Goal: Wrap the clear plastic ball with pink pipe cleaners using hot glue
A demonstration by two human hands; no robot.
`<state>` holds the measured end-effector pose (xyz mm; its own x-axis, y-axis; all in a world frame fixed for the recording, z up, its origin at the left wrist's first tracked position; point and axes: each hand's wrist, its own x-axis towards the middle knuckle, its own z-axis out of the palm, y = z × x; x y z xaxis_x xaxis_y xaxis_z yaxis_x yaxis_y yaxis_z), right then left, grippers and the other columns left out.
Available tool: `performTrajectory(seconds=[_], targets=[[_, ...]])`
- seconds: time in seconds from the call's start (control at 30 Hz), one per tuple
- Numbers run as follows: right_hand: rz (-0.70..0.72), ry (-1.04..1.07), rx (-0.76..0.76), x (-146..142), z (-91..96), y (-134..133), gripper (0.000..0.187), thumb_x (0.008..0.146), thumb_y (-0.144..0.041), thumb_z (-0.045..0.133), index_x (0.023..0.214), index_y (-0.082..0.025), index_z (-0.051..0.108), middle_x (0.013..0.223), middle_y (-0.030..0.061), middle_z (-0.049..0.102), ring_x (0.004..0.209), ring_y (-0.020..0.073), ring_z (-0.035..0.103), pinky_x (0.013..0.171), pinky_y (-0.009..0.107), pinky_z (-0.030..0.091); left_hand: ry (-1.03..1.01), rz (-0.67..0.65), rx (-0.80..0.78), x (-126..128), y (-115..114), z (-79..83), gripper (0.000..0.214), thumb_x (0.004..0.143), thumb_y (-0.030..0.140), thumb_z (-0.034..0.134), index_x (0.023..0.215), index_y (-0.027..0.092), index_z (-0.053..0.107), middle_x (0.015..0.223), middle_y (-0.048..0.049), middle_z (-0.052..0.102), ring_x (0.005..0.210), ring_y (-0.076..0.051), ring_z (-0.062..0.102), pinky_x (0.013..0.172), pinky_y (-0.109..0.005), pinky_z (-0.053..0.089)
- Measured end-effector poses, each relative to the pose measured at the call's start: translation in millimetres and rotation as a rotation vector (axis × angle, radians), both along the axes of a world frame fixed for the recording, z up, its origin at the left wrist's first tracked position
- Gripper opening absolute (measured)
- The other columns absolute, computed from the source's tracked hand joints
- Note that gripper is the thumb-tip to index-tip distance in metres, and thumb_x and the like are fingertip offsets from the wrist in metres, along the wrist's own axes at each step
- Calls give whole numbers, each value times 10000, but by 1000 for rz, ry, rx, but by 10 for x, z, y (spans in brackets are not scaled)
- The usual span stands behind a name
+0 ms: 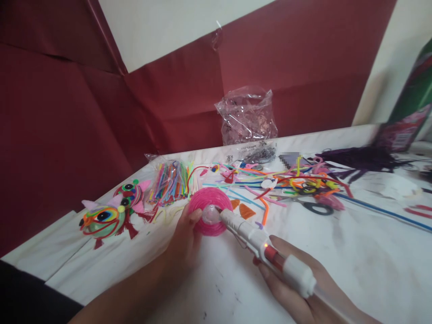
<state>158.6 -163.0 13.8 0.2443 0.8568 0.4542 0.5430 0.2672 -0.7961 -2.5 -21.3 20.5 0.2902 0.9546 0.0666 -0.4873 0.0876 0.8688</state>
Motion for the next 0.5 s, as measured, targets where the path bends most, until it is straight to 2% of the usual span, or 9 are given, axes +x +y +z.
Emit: performTrajectory(seconds=[0.17,0.3,0.5], targets=[[-20,72,6,-29,42,-15,244,836,-472,587,660,-303,592,557,-20,581,469,168,549,419,252,486,-2,-3,5,-4,-6,6,582,632,308,764,1167,178,574,989,-82,720,981,-284,658,884,-401,471],[-27,91,4,-29,23,-15,237,828,-480,593,667,-307,609,560,-16,595,484,176,556,433,261,488,-10,2,12,-4,-7,-18,558,640,315,762,1151,182,584,1019,-87,720,998,-282,655,891,-395,469],[46,118,-49,4,-46,-10,304,879,-518,526,708,-283,617,595,15,598,500,181,567,440,268,488,-61,-31,13,2,-8,-30,483,643,312,754,1088,189,612,967,-64,709,1009,-268,640,909,-384,457]])
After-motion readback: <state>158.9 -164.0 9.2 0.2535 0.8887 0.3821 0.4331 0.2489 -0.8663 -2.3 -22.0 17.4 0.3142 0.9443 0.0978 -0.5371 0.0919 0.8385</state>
